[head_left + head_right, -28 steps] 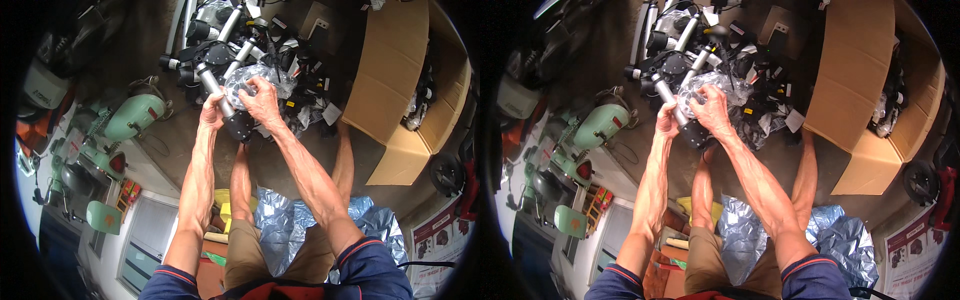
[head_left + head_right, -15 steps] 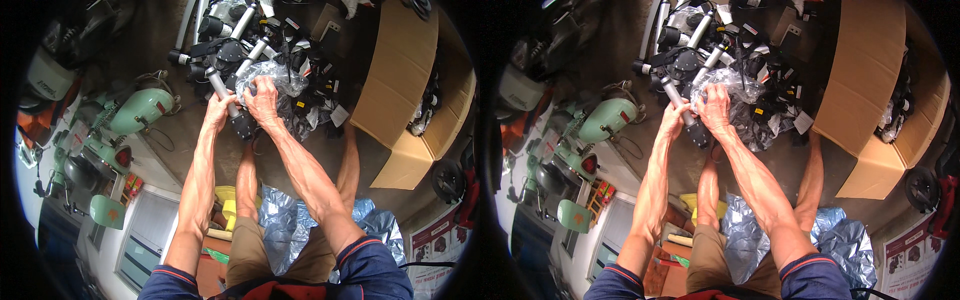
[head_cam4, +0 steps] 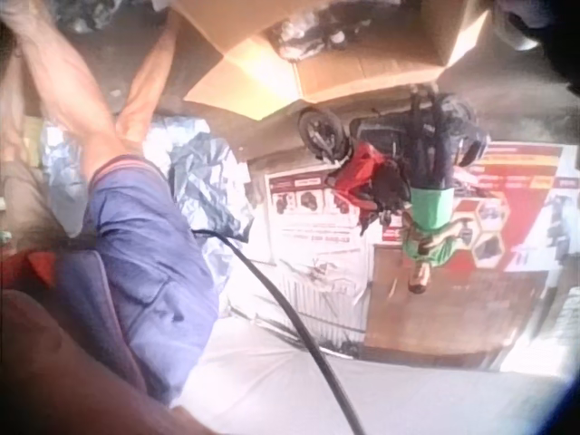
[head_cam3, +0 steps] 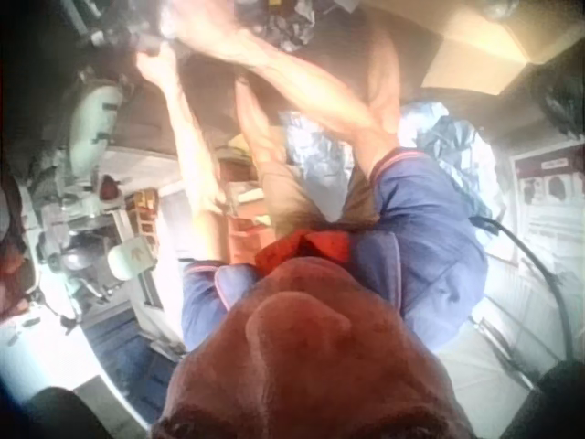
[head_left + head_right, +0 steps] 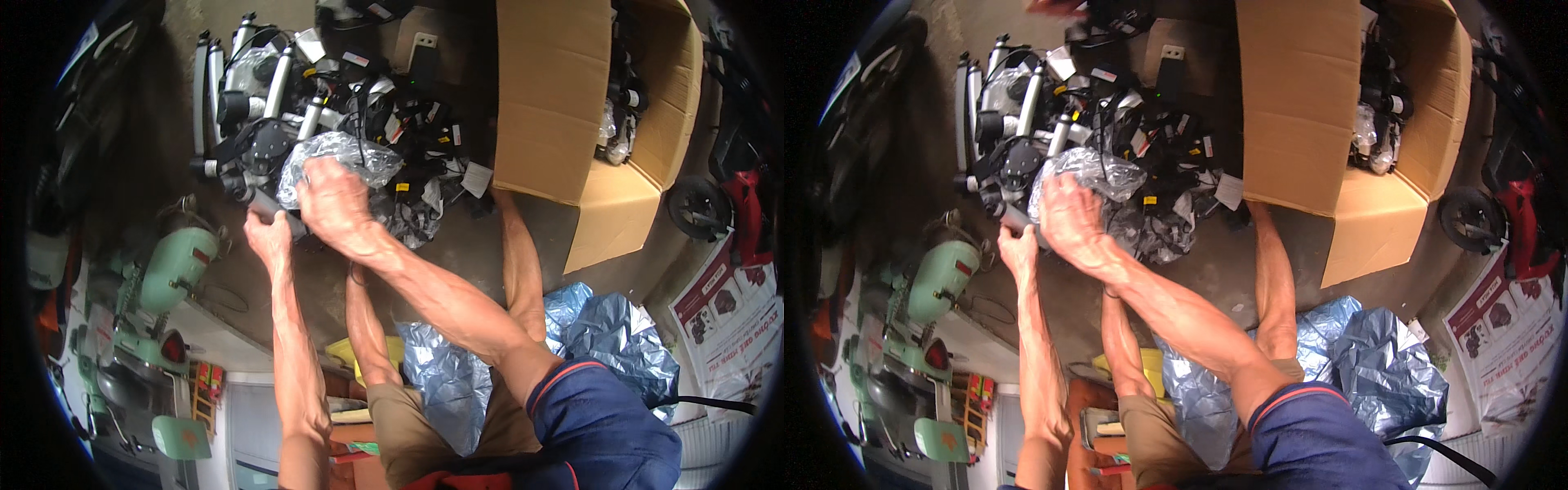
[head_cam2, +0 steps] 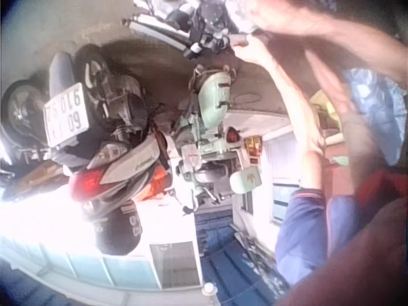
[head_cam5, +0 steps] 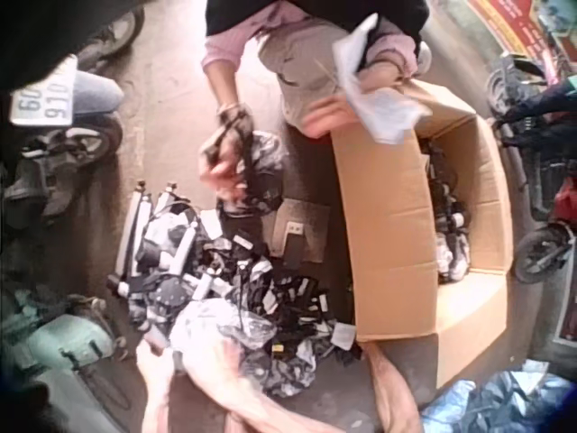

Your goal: The person sorts small electronic components and accessories from a cardboard box, unwrapping items from plastic and placing them into a pile on the floor. The person handles power adapters, cables, and cylindrical devices one at a time.

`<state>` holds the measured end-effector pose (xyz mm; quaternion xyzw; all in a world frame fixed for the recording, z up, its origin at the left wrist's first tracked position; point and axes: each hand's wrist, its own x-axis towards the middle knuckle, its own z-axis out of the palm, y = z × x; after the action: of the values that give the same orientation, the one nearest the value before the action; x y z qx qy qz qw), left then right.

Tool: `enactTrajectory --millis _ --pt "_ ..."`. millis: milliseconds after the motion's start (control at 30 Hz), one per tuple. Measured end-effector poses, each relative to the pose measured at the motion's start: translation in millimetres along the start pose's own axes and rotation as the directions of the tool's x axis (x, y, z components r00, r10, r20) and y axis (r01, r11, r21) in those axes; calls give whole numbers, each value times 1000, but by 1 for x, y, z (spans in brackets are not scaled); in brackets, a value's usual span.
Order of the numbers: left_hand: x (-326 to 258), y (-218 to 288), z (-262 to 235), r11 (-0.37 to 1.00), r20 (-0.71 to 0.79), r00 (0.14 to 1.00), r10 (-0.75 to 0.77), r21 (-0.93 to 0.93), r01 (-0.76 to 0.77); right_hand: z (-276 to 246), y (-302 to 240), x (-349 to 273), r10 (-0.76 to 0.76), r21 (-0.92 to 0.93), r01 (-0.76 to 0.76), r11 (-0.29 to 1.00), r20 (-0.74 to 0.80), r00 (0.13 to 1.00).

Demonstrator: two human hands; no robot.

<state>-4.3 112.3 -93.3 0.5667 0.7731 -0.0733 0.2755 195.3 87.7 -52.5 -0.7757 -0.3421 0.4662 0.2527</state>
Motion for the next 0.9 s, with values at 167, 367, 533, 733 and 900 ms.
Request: enactTrajectory --millis 167,367,533,733,900 --pt "-13 91 -18 947 -377 891 252 -94 -308 -111 126 105 339 -51 -417 908 -495 800" --pt "12 208 28 833 -50 981 187 -521 -185 -130 183 184 472 -207 -516 831 -230 851" --pt "20 252 76 802 307 804 510 -507 -315 -128 189 188 406 -170 -487 857 -360 840" --pt "13 274 177 846 662 580 475 -163 -507 -149 196 168 367 -154 -441 884 -355 860" --pt "21 239 225 759 655 490 576 -206 -617 -152 198 157 416 -49 -459 887 -351 839"
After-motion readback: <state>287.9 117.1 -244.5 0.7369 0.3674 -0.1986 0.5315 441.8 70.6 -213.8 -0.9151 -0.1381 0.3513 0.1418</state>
